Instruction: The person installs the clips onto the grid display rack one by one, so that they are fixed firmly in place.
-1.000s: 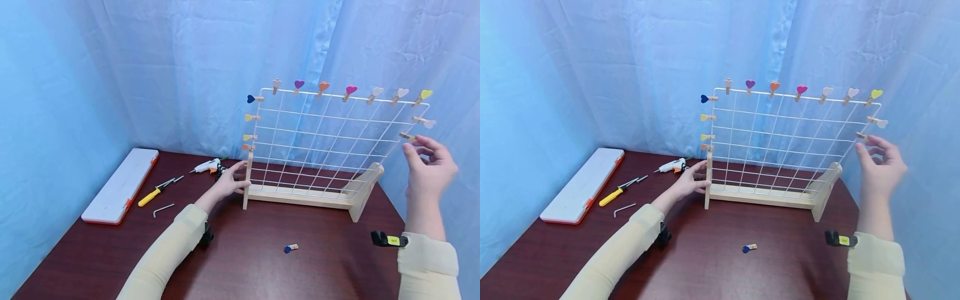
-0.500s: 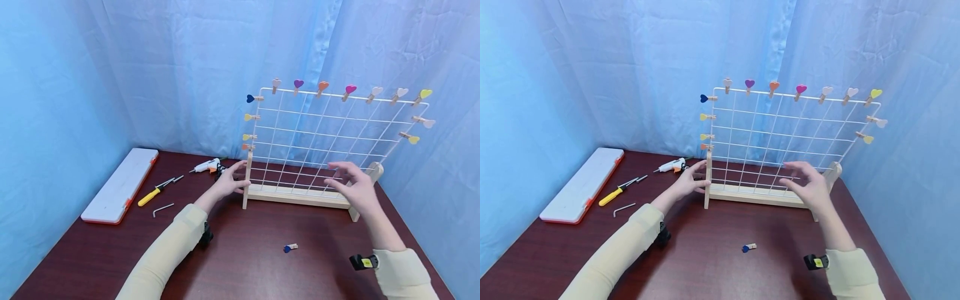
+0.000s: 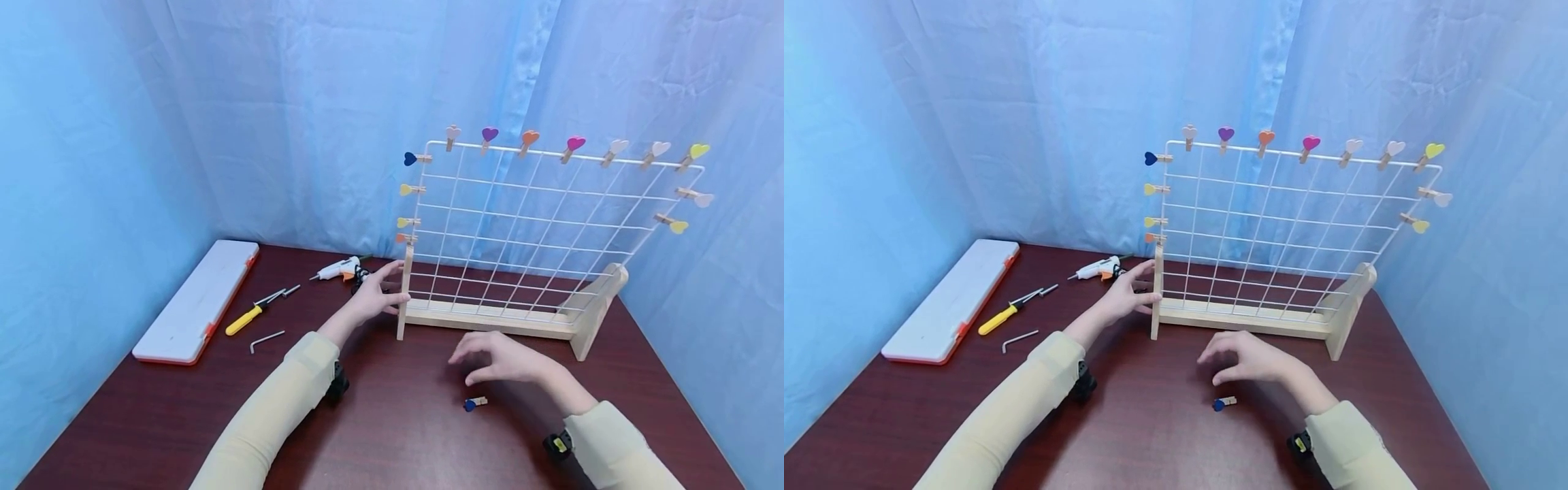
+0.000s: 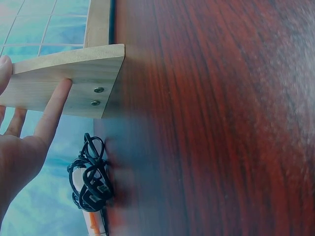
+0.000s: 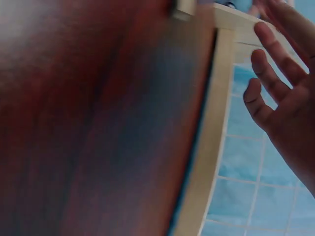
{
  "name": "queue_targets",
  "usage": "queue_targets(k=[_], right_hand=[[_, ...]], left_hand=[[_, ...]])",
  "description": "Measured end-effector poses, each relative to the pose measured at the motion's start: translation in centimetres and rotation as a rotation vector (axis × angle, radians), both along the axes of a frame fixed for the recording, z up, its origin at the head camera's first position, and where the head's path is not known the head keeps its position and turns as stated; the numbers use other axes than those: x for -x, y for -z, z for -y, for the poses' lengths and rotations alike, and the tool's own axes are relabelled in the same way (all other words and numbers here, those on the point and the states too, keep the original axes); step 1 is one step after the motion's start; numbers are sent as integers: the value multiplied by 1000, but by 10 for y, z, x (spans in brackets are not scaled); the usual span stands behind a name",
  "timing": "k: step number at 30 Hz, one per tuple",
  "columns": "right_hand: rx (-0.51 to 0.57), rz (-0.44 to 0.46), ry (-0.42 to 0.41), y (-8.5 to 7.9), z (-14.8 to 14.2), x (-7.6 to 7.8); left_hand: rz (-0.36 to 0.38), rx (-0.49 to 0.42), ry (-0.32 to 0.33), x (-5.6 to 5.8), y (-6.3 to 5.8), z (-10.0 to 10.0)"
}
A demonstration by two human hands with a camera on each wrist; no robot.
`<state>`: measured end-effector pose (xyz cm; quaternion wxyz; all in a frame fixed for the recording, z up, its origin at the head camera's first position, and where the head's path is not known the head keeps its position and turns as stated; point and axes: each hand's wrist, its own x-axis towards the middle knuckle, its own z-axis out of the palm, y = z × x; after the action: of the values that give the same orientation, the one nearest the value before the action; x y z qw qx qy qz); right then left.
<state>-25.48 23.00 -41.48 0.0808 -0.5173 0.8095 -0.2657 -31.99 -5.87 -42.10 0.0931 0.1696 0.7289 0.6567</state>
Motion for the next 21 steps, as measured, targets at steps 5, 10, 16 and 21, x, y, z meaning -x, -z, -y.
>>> queue_targets(k=[5, 10, 16, 21], right_hand=[[-96, 83, -77, 11, 2, -2], [-191, 146, -51, 15, 1, -5], [-241, 154, -37, 17, 4, -6], [-223, 161, -76, 16, 7, -9]], left_hand=[[1, 1, 2, 0, 0, 0], [-7, 4, 1, 1, -2, 1], [-4, 4, -1, 0, -3, 0], [-4, 19, 0, -1, -2, 1]])
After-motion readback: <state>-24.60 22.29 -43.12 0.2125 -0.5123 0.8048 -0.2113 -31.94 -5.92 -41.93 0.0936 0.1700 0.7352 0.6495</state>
